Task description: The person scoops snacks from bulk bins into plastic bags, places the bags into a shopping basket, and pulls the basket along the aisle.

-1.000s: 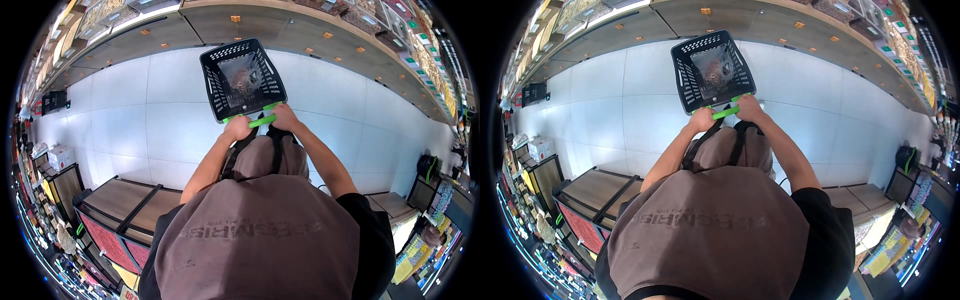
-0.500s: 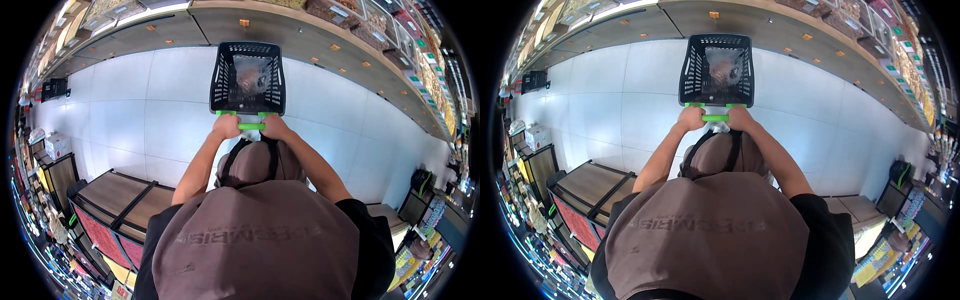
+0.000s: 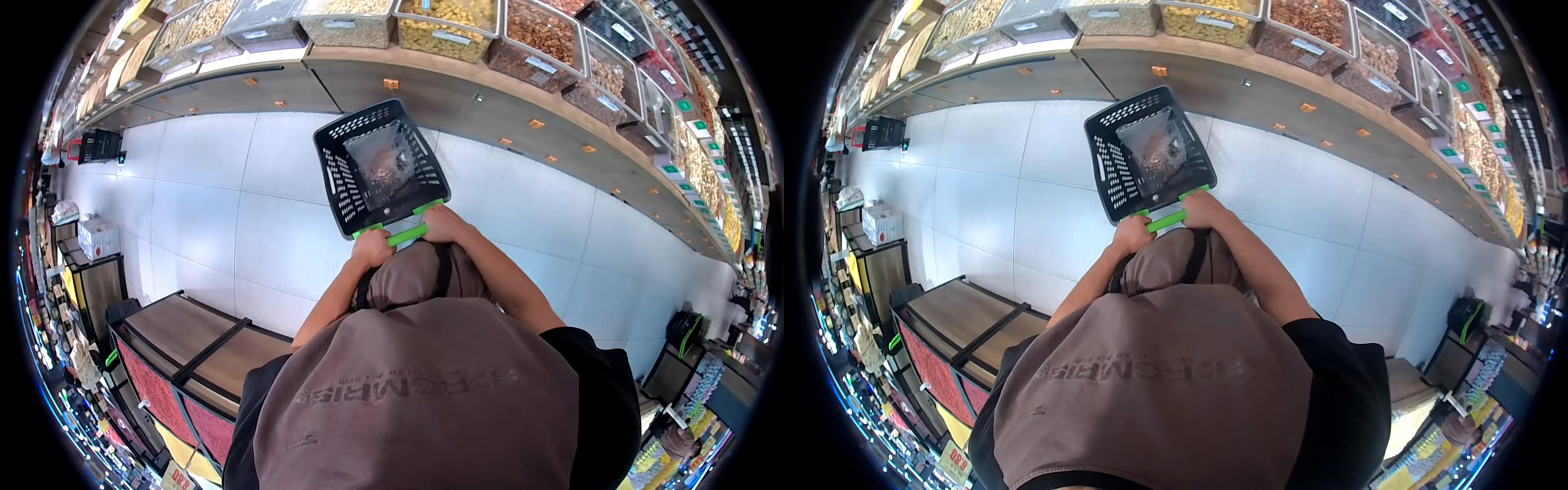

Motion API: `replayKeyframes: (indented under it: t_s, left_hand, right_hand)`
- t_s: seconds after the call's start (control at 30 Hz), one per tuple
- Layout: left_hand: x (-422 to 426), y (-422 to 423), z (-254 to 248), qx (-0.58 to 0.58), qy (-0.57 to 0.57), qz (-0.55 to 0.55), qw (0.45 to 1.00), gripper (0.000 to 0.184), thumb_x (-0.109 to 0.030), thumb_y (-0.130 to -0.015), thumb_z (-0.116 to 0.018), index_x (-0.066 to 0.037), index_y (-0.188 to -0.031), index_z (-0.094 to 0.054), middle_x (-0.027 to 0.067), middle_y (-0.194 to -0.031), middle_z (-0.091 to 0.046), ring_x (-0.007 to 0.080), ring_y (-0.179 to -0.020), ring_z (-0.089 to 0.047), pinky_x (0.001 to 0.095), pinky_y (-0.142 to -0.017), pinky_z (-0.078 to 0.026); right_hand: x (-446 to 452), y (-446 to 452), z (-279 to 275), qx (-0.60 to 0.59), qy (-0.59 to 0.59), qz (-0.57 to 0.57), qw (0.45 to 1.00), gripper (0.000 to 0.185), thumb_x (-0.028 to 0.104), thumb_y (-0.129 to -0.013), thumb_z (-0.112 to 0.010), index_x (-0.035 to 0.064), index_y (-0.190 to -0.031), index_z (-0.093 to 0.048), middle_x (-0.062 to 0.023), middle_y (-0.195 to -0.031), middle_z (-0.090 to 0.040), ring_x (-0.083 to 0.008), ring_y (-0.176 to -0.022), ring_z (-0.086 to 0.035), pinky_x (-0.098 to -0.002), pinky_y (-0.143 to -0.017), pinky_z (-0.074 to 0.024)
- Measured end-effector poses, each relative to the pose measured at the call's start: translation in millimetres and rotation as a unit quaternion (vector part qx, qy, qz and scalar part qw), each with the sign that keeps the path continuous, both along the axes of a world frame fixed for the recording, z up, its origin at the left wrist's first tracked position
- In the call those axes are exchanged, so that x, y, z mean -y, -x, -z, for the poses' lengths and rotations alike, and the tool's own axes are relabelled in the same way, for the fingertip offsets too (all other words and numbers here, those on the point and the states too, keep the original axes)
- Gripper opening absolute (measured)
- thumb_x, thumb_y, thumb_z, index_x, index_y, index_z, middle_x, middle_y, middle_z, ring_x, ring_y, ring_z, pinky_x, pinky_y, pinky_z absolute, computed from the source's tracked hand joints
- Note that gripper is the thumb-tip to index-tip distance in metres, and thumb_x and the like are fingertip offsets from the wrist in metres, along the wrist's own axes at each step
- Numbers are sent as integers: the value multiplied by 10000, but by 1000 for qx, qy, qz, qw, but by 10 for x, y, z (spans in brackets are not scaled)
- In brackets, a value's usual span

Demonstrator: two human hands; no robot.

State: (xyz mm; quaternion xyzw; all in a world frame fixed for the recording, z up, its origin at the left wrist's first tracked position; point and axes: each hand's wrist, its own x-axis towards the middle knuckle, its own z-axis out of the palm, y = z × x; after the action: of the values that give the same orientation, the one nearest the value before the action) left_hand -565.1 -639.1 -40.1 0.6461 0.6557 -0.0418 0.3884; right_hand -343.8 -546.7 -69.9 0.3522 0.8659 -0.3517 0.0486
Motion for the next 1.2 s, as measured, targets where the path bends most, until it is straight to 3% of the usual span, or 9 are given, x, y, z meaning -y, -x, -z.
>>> replayKeyframes:
  t_s: [0.43, 0.7, 0.83, 1.1, 1.17, 1.2]
  left_hand:
    - [-562, -262, 135, -6, -35, -149, 988, 304, -312, -807, -616, -86, -958, -752, 227, -937, -711, 416, -897, -686, 501, -840, -552]
    - [-758, -214, 182, 45, -54, -157, 985, 269, -281, -795, -618, -60, -890, -738, 229, -884, -703, 421, -854, -682, 516, -808, -551]
    - [-771, -122, 206, 93, -53, -145, 984, 268, -277, -793, -624, -40, -869, -723, 235, -881, -700, 426, -847, -679, 518, -814, -543]
    - [-720, 613, 402, 168, 50, 53, 983, 317, -332, -831, -622, -80, -984, -737, 230, -996, -706, 425, -972, -664, 511, -881, -524]
    - [-749, 855, 451, 152, 124, 156, 968, 349, -366, -835, -621, -93, -1020, -736, 213, -1041, -708, 409, -1023, -657, 509, -908, -516]
    - [-725, 993, 488, 161, 87, 207, 961, 364, -386, -831, -620, -96, -1018, -735, 203, -1025, -715, 388, -1020, -665, 497, -904, -522]
  right_hand:
    - [-1101, 82, -34, -3, -7, -95, 995, 213, 199, -644, -656, 10, -721, -718, -217, -782, -693, -387, -823, -688, -468, -785, -549]
    - [-1429, 207, -86, 22, -9, -121, 992, 169, 146, -635, -640, 23, -723, -716, -211, -766, -685, -395, -805, -682, -477, -766, -552]
    - [-1386, 235, 18, 12, -6, -120, 993, 147, 173, -648, -676, 26, -648, -662, -210, -728, -657, -408, -737, -653, -492, -715, -523]
    - [-681, 506, -50, 10, -5, -18, 1000, 116, 141, -629, -669, 30, -643, -639, -197, -738, -626, -398, -793, -624, -494, -726, -502]
    - [-355, 654, -62, 29, 1, 65, 997, 114, 142, -618, -673, 42, -642, -624, -189, -738, -618, -393, -793, -610, -496, -733, -488]
    - [-174, 710, 1, 5, -14, 86, 996, 126, 152, -613, -676, 44, -639, -616, -188, -733, -614, -397, -781, -605, -498, -728, -483]
